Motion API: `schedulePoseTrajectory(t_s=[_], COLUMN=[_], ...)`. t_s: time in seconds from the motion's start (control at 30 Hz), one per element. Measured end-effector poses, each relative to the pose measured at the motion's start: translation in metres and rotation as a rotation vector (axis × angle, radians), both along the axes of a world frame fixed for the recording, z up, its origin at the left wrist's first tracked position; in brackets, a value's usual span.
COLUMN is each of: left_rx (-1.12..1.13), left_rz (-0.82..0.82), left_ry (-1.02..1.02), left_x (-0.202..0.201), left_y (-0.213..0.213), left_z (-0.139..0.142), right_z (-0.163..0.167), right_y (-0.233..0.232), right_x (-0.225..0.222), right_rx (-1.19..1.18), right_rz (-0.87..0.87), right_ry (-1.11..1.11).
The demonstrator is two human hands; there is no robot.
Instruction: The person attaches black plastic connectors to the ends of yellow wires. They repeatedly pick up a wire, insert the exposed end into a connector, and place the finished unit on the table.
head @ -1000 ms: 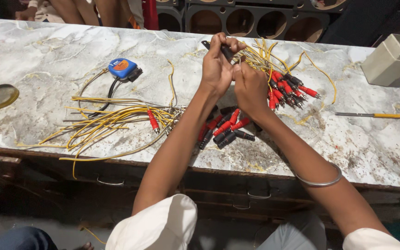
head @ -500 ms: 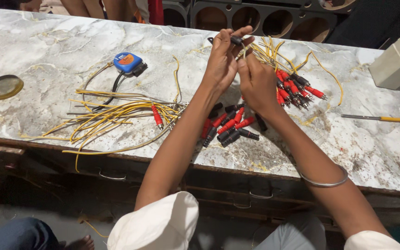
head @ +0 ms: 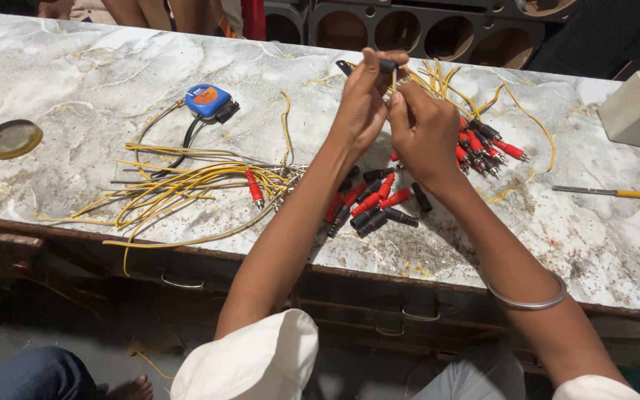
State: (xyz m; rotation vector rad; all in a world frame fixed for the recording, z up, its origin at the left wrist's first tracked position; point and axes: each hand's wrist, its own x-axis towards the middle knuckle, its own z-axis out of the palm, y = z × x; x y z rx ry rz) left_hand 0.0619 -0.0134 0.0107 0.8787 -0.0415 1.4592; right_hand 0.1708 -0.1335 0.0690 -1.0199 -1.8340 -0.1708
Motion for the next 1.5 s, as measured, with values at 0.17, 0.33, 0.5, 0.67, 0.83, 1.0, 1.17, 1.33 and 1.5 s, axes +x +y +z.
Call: schedulePoseTrajectory(t_s=[0.17,0.33,0.5,0.67,0.83,1.0,1.17,1.33,1.5], left_rx=[-0.037,-0.096,-0.117,-0.082,-0.056,-0.089,-0.062,-0.06,-0.052], left_rz=[-0.184,-0.122,-0.06,-0.046,-0.08,-0.038,-0.064,-0.105,-0.12], left_ry=[0.013,0.043,-0.024,-0.172,-0.126,-0.104,-0.148,-0.225,-0.252], left_x=[0.02,0.021,0.006,0.003,0.006,0.001,0.0,0.002,0.006], left_y=[-0.009,-0.013,-0.012,-0.009,-0.01,-0.012,-0.011,-0.009,-0.01], left_z=[-0.005,-0.001,0.007,0.007,0.007,0.011,0.012,0.011,0.009], right_z=[0.005,0.009,0.005,0.001,0.002,0.004,0.003,0.001,-0.001], right_y=[0.005,0.006,0.01,0.008,0.003,0.0,-0.003,-0.001,0.002], right_x=[0.003,0.011,0.015,0.013,0.01,0.008,0.009,0.008,0.008], right_rx=[0.102,0.078,0.049,0.128,0.107,0.144,0.187,0.121,0.1], right_rz=[0.016,0.066,-0.05,0.035,0.027,0.053,0.049,-0.002,-0.003], right_ry=[0.023,0.156,0.125,0.018,0.066,0.067,0.076,0.097,0.098])
